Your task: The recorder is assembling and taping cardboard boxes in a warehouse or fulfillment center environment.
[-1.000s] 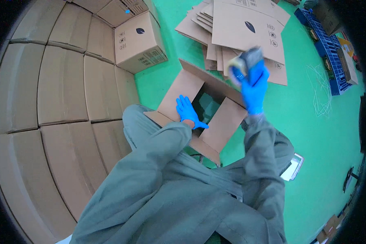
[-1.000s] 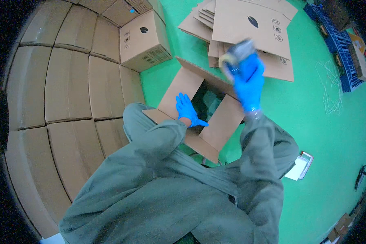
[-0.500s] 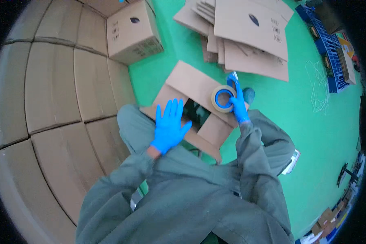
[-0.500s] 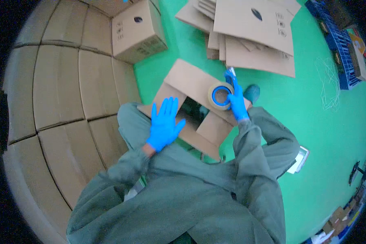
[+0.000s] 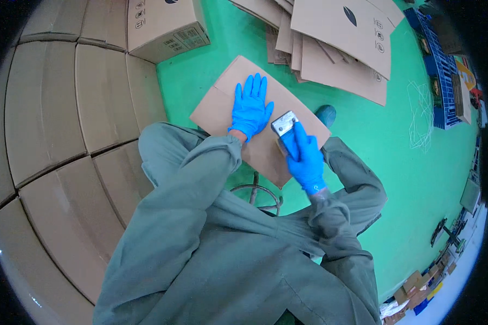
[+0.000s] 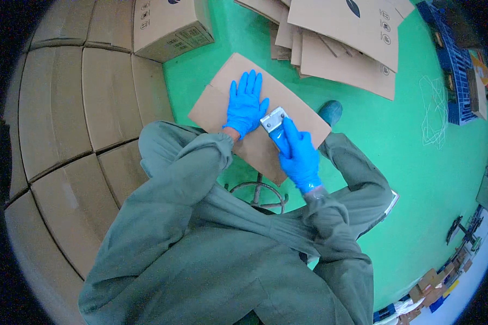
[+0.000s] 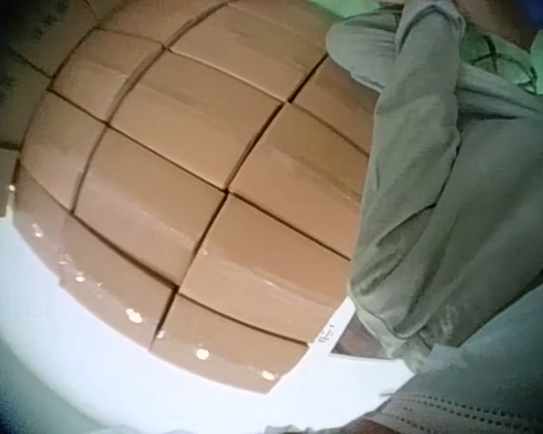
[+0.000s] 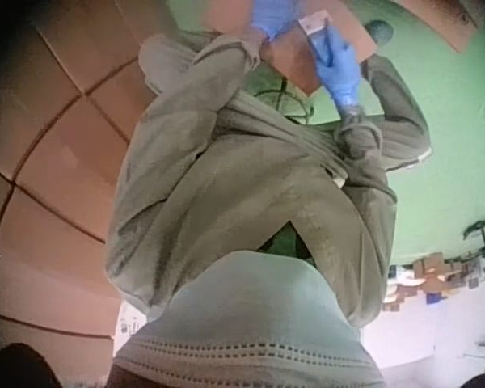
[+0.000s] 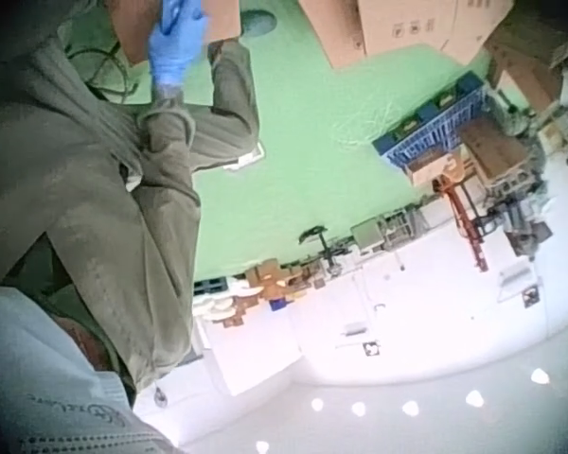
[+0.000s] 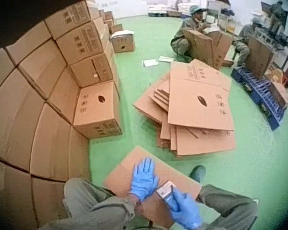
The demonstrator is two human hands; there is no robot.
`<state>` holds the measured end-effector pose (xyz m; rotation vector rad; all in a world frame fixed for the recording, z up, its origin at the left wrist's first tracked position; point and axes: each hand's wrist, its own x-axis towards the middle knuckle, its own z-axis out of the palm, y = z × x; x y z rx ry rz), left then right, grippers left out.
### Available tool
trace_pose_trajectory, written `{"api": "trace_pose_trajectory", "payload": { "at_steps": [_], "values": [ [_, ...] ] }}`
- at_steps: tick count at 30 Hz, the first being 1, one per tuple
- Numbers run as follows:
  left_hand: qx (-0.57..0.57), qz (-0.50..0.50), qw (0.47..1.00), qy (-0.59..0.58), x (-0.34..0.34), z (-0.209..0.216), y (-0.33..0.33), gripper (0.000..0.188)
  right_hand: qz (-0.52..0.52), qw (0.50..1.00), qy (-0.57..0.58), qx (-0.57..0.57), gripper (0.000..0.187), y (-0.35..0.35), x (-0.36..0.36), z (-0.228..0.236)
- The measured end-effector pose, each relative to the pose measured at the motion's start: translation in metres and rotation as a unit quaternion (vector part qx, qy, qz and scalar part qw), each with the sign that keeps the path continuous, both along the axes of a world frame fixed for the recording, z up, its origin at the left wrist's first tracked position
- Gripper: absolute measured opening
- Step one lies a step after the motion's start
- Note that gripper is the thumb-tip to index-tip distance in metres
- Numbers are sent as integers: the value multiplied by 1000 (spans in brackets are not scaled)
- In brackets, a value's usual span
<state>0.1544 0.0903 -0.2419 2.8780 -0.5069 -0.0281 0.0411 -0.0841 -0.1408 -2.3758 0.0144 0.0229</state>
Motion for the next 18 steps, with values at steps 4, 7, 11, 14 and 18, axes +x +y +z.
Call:
{"api": "trace_pose_trajectory", "payload": {
  "at_steps": [4, 7, 11, 14, 18],
  "values": [
    [-31, -6, 999, -22, 9, -4, 1, 72, 31, 999, 8, -37, 79, 12, -9, 2],
    [-144, 30, 989, -7, 20, 29, 11, 62, 43, 999, 1, -23, 82, 11, -6, 3],
    [-162, 24, 940, 301, 37, 97, 16, 64, 50, 998, 31, -36, 85, 12, -3, 11],
    [-167, 30, 918, 357, 39, 115, 9, 74, 69, 996, -5, -47, 85, 13, -2, 12],
    [-210, 10, 931, 297, 28, 86, 1, 77, 78, 996, 2, -52, 86, 11, 0, 13]
  ]
}}
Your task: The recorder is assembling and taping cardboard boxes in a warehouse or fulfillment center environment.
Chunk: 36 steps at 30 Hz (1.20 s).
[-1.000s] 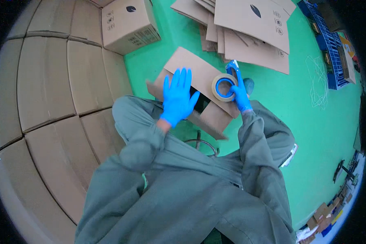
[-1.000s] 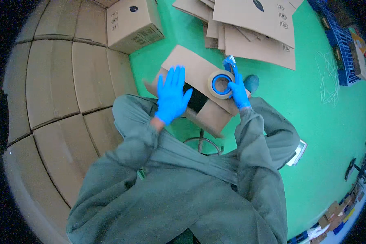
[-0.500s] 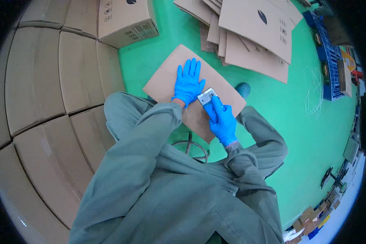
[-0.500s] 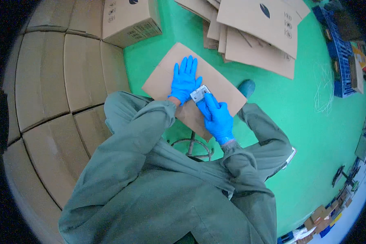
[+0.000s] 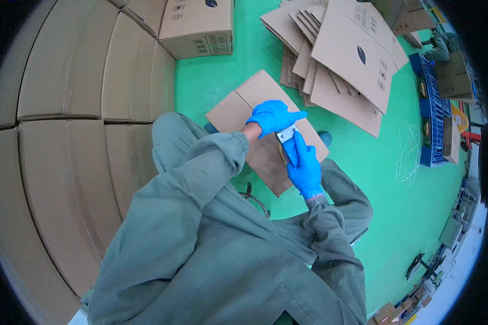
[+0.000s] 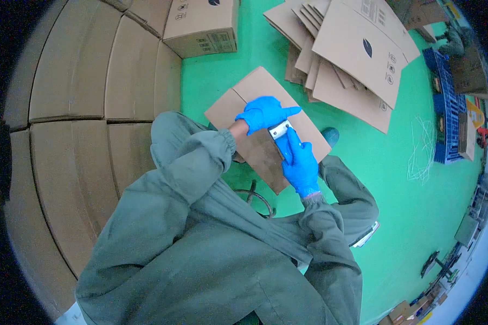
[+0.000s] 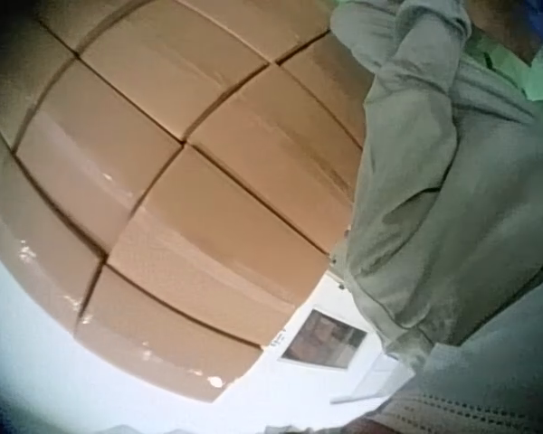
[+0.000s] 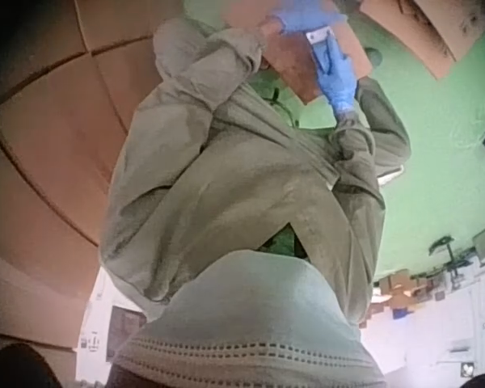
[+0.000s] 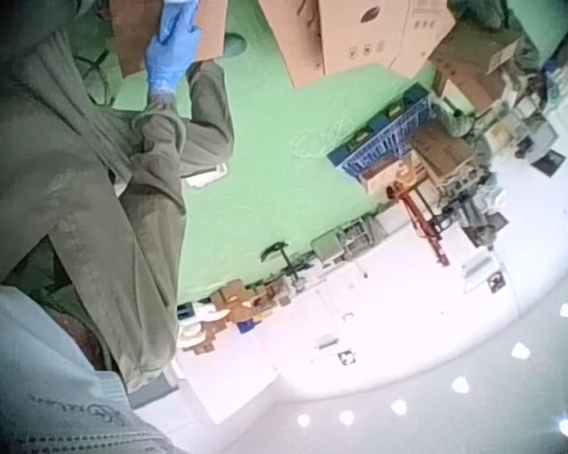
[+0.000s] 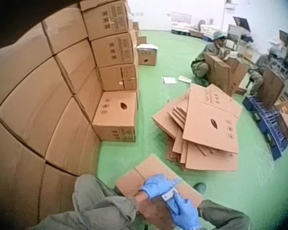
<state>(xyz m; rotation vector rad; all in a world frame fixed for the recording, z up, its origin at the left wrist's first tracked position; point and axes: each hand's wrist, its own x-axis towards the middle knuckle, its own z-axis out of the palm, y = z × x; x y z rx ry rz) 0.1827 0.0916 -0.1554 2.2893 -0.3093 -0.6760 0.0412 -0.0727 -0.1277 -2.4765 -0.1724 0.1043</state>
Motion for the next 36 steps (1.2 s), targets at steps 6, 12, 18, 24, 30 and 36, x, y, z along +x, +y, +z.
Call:
{"api": "trace_pose_trajectory", "payload": {
  "at_steps": [6, 12, 18, 24, 30, 36],
  "values": [
    [-19, 110, 987, -119, 8, -30, 38, 63, 63, 995, 58, -56, 88, 19, 24, 33],
    [160, 164, 959, -168, 122, -65, 187, 58, 135, 964, 169, -152, 86, 91, 104, 44],
    [156, 73, 981, 85, 103, -203, 155, 73, 168, 949, 197, -181, 69, 118, 140, 31],
    [146, 136, 973, 118, 91, -214, 155, 95, 177, 939, 229, -185, 74, 116, 138, 24],
    [32, 166, 975, 144, 84, -120, 139, 88, 191, 955, 179, -137, 60, 123, 141, 24],
    [208, 226, 952, 0, 47, -75, 84, 88, 136, 953, 210, -168, 25, 101, 120, 8]
  ]
}}
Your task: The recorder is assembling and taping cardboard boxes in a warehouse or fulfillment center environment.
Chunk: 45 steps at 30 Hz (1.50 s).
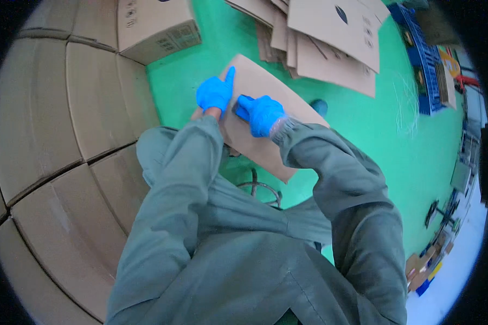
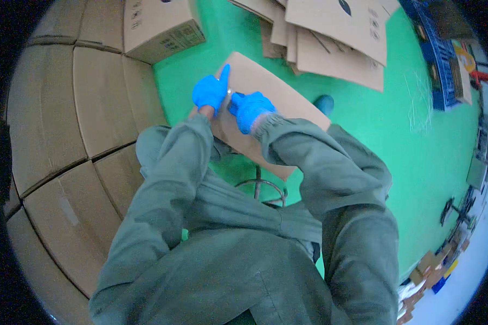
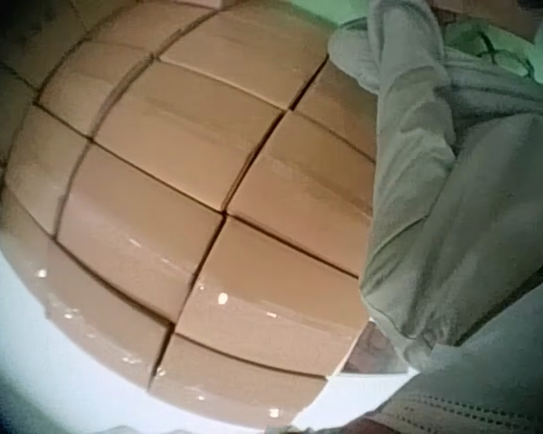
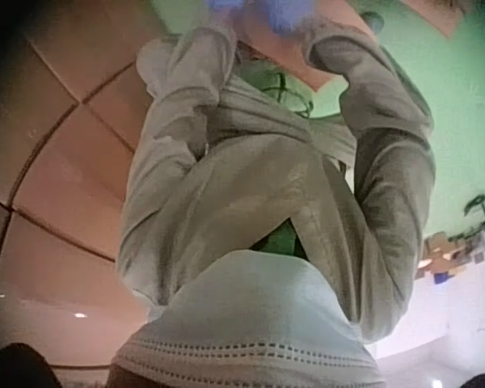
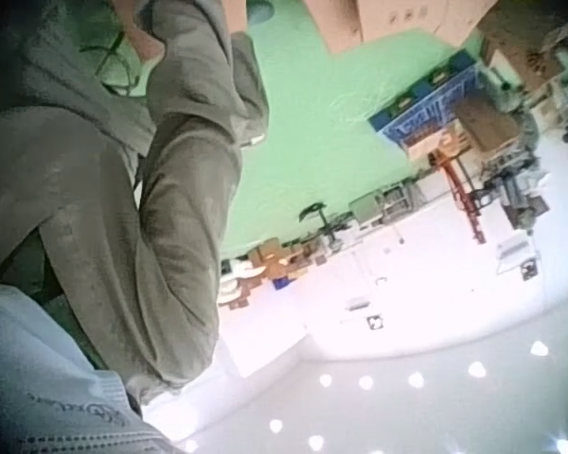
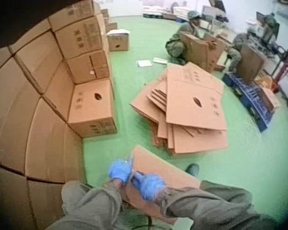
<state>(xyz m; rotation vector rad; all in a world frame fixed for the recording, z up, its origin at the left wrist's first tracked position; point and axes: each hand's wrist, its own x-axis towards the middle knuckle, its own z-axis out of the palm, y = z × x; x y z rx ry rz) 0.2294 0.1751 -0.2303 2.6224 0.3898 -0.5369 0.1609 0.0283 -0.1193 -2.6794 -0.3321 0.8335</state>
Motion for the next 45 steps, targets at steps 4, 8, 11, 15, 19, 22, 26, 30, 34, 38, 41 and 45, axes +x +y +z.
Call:
{"api": "trace_pose_trajectory", "payload": {
  "at_steps": [4, 8, 11, 15, 19, 22, 26, 30, 34, 38, 41, 45],
  "values": [
    [26, 28, 999, 5, 3, 4, -9, 89, 3, 998, 47, -33, 26, -108, -86, 24],
    [41, 17, 999, -16, 19, 8, -8, 90, -66, 989, 95, -90, 65, -179, -170, 26],
    [29, -4, 999, -12, 38, 10, -1, 91, -99, 995, 17, 14, 82, -192, -198, -16],
    [59, -10, 998, -19, 56, 3, 13, 92, -118, 990, -31, 76, 79, -193, -214, -104],
    [92, -13, 995, -32, 60, -5, 18, 89, -110, 983, -83, 124, 68, -203, -217, -166],
    [88, -11, 995, -34, 57, 0, 14, 87, -126, 985, -64, 99, 56, -195, -205, -187],
    [77, 9, 996, -43, 54, 15, 11, 86, -137, 985, -52, 94, 40, -179, -189, -182],
    [-17, -7, 999, 29, 55, 16, 20, 80, -131, 991, -31, -3, 33, -172, -188, -185],
    [-194, -82, 977, 22, 57, 10, 42, 83, -146, 985, -46, -81, 31, -170, -195, -231],
    [-121, -197, 973, -7, 50, 31, 49, 80, 2, 961, 83, -264, 52, -172, -207, -276],
    [-193, -144, 968, 69, 28, 80, 38, 91, -153, 936, 292, -124, 63, -180, -223, -281],
    [-27, -145, 976, -160, -36, 168, 24, 107, -30, 936, 326, -127, 69, -184, -220, -276]
  ]
}}
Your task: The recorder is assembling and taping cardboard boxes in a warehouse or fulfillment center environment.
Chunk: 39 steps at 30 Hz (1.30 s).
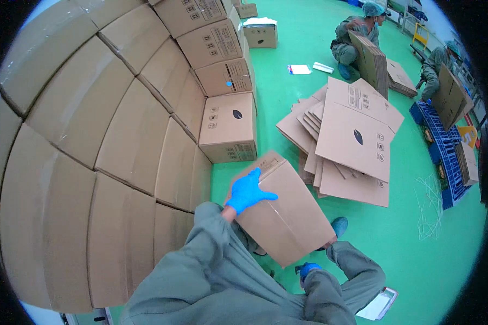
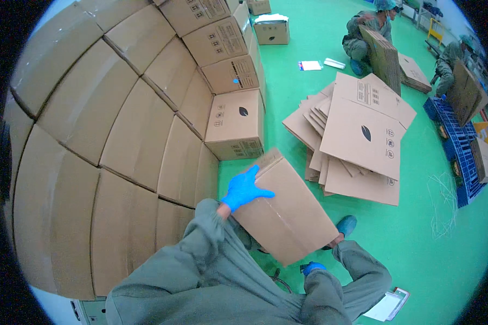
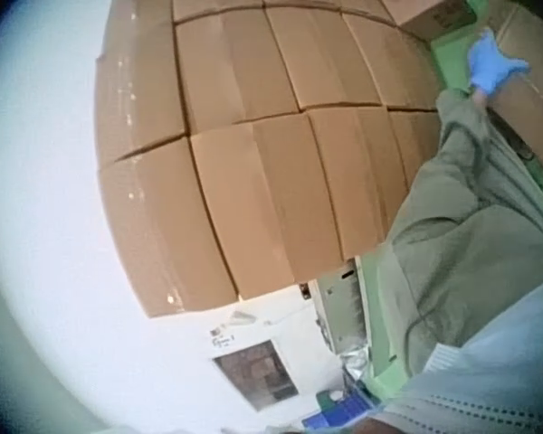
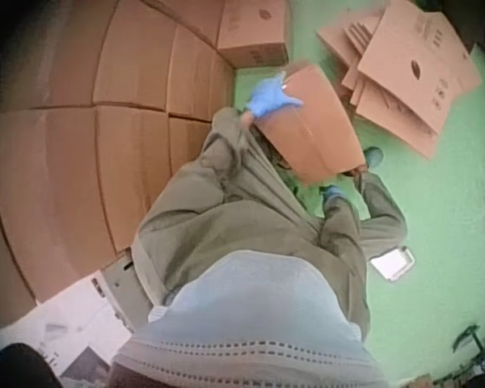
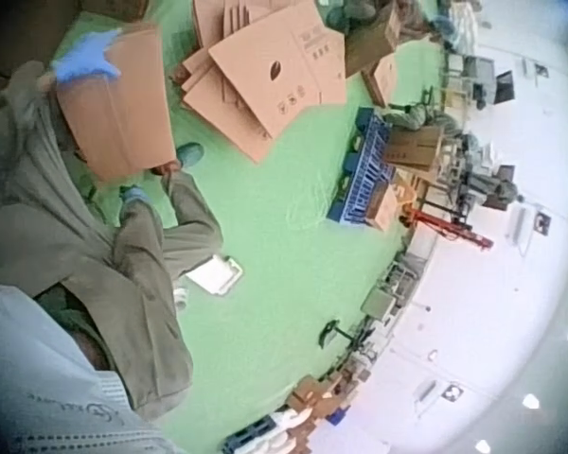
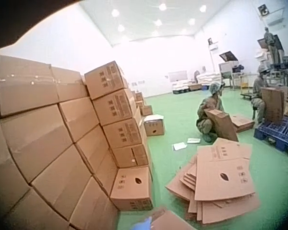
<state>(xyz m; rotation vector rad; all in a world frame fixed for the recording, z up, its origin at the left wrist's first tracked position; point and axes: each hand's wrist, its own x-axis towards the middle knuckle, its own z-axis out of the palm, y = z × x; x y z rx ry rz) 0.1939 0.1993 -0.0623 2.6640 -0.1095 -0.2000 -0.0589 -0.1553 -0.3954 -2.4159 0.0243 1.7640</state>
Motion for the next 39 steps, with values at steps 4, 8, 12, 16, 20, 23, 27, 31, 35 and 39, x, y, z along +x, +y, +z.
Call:
{"api": "trace_pose_trajectory", "payload": {
  "at_steps": [4, 8, 12, 16, 20, 23, 27, 31, 35, 39],
  "values": [
    [-49, 128, 973, -187, -53, 71, 10, 117, -162, 982, -100, 10, 68, 10, 19, 13],
    [-151, 288, 884, -337, -51, 87, -10, 115, -235, 965, -99, 65, 79, 21, 31, 51],
    [-156, 361, 836, -384, 2, 61, -45, 117, -259, 953, -117, 104, 71, 24, 33, 83],
    [43, 303, 910, -278, 90, 22, -25, 111, -316, 942, -43, 100, 77, 20, 31, 83],
    [106, 316, 926, -177, 170, -24, 3, 98, -251, 953, -147, 88, 76, 15, 29, 77],
    [67, 334, 916, -213, 219, -43, 20, 99, -282, 945, -134, 97, 79, 15, 28, 80],
    [39, 337, 906, -252, 266, -52, 43, 96, -308, 946, -64, 81, 97, 18, 33, 80],
    [26, 316, 918, -239, 290, -50, 56, 98, -296, 947, -90, 85, 101, 21, 36, 69],
    [53, 303, 905, -295, 284, -36, 53, 98, -300, 942, -119, 88, 106, 20, 35, 66],
    [59, 131, 873, -466, 256, -44, -10, 81, -343, 935, -31, 88, 113, 21, 41, 78]
  ]
}}
